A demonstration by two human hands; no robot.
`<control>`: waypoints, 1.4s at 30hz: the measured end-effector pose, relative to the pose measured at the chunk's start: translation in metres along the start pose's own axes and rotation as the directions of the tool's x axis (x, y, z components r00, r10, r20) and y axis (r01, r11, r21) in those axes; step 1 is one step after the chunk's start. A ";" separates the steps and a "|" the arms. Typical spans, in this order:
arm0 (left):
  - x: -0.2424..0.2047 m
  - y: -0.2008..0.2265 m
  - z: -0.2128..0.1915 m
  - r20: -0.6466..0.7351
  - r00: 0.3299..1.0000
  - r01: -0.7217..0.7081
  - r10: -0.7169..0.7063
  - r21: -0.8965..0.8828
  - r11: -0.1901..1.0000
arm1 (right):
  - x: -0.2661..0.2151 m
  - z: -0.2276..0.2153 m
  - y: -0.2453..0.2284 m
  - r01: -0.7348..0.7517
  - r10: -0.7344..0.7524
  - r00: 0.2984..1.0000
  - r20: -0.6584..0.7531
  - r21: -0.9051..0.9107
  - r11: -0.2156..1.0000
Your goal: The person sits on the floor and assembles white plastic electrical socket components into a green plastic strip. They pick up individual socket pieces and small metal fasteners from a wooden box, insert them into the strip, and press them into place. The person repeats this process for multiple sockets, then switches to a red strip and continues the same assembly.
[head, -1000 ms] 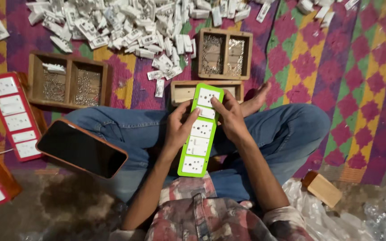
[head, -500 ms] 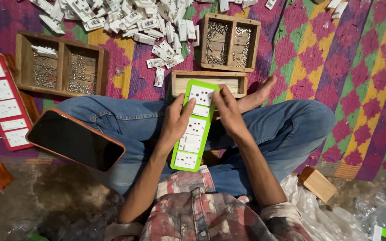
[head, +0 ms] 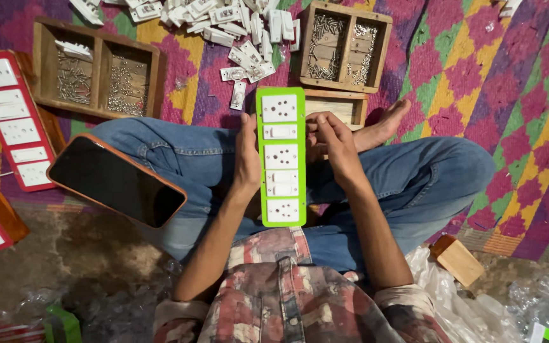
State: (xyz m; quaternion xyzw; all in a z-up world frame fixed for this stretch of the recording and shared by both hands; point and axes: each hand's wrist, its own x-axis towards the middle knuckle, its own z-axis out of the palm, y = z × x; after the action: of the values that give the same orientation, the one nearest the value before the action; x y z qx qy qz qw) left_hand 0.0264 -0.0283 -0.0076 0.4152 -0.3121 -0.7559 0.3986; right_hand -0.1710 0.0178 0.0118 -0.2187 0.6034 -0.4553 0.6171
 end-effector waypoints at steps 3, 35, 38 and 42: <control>-0.001 0.000 0.003 0.004 1.000 -0.027 0.027 -0.061 0.998 | -0.003 0.001 0.000 0.070 -0.067 0.995 0.073 -0.033 0.997; 0.009 0.005 -0.001 -0.051 0.998 -0.033 0.025 -0.161 0.986 | 0.005 -0.024 0.011 0.278 -0.151 0.945 -0.289 0.470 0.838; 0.006 0.009 0.003 -0.064 0.992 -0.108 0.105 -0.043 0.993 | 0.009 -0.025 0.016 0.284 -0.159 0.949 -0.271 0.520 0.806; 0.003 0.016 0.002 -0.048 0.963 -0.260 0.264 0.081 0.962 | 0.007 -0.034 0.010 0.457 -0.285 0.867 -0.408 0.427 0.780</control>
State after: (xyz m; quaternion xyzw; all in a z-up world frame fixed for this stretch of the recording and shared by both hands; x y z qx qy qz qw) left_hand 0.0291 -0.0383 0.0056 0.4065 -0.3801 -0.6721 0.4884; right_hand -0.2013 0.0262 -0.0062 -0.0861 0.4971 -0.7416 0.4422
